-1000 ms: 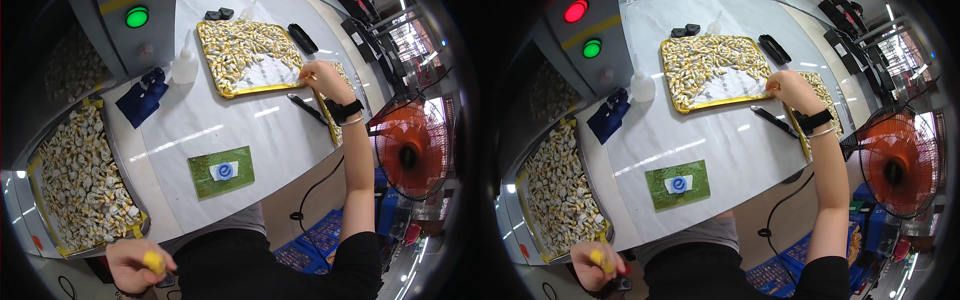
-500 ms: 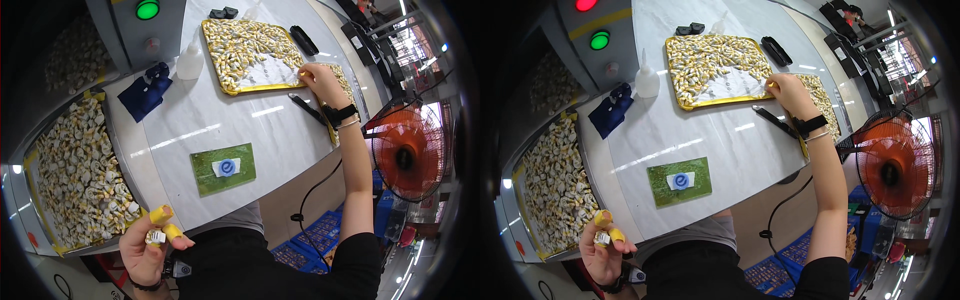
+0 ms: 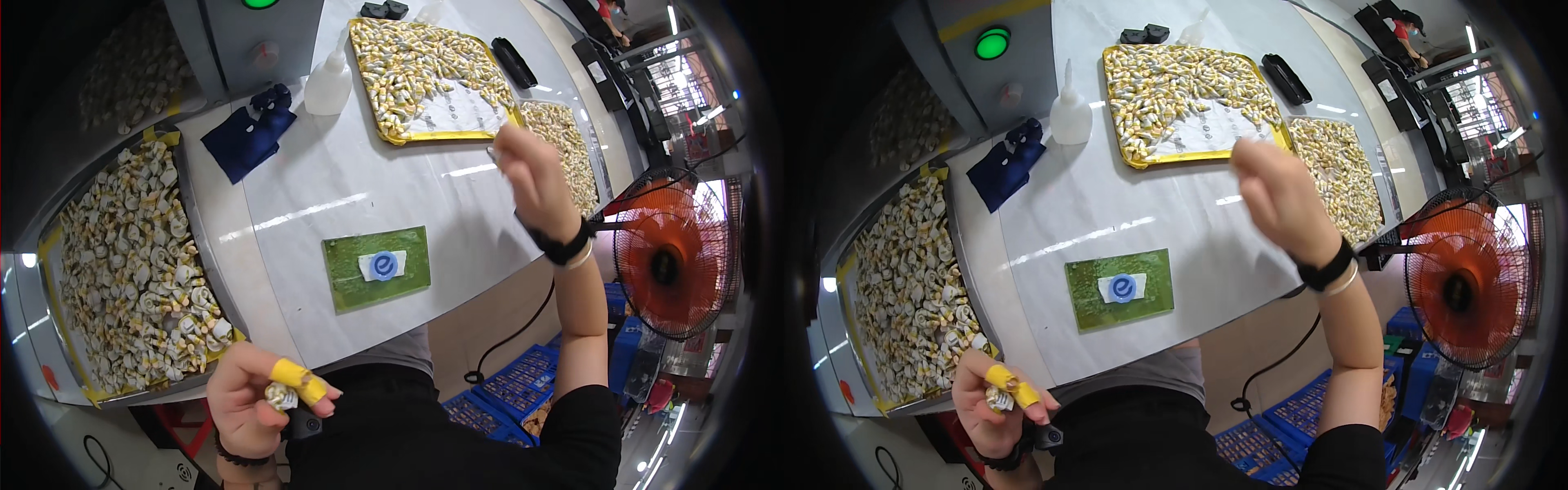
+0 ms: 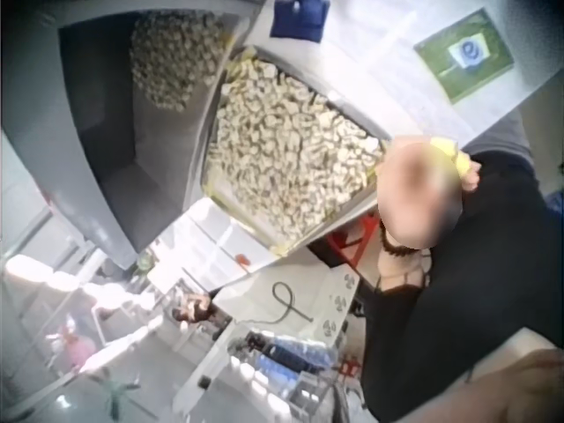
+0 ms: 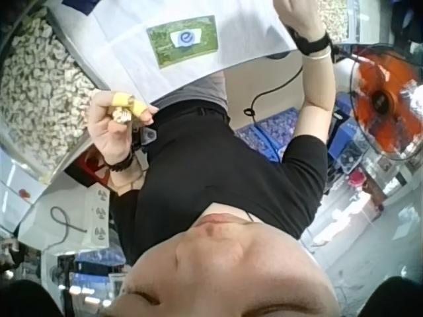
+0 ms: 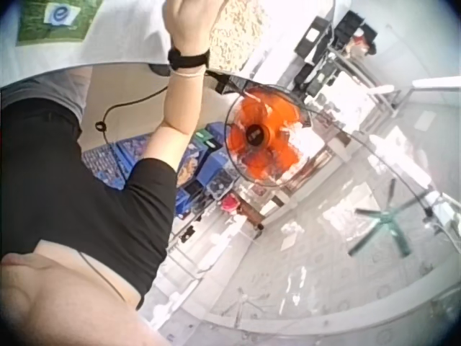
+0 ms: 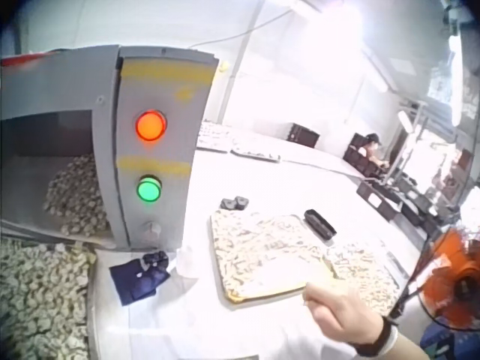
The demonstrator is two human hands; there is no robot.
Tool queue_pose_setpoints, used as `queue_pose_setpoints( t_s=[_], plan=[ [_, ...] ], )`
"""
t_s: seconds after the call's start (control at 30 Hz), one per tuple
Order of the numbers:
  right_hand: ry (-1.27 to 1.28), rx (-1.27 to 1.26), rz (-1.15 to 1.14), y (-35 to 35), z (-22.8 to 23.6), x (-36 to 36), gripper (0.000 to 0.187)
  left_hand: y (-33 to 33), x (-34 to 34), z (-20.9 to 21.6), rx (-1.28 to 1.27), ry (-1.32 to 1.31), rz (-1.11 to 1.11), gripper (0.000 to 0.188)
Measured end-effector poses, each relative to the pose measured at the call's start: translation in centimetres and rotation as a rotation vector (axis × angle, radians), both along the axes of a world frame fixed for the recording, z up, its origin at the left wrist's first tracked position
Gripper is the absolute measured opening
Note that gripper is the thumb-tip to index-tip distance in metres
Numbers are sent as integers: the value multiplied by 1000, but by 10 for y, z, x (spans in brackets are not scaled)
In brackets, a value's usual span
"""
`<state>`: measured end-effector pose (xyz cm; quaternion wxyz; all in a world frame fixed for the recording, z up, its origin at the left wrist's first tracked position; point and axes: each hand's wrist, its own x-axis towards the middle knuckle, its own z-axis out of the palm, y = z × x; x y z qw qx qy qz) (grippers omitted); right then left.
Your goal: The person sits at a workstation and repeatedly picks up small white and yellow components from a tray. They manipulate the parts with their fingers, often using yellow finger cots, and place the assembled units onto a green mat. The process involves picking, aligning, and pressing the components together.
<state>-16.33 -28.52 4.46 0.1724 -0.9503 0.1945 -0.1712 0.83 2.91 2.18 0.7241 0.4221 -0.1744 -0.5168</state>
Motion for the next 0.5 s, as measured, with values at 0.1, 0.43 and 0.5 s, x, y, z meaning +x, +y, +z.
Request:
queue_pose_setpoints(
  t_s=[0.1, 0.43, 0.5],
  plan=[
    [89, 9, 170, 39, -8, 6, 8, -1, 1, -2, 14, 6, -36, 54],
    [13, -18, 358, 92, -12, 15, 29, -7, -1, -16, 38, 89, -10, 51],
    [38, 99, 380, 90, -9, 16, 29, -9, -2, -17, 21, 105, -18, 50]
  ],
)
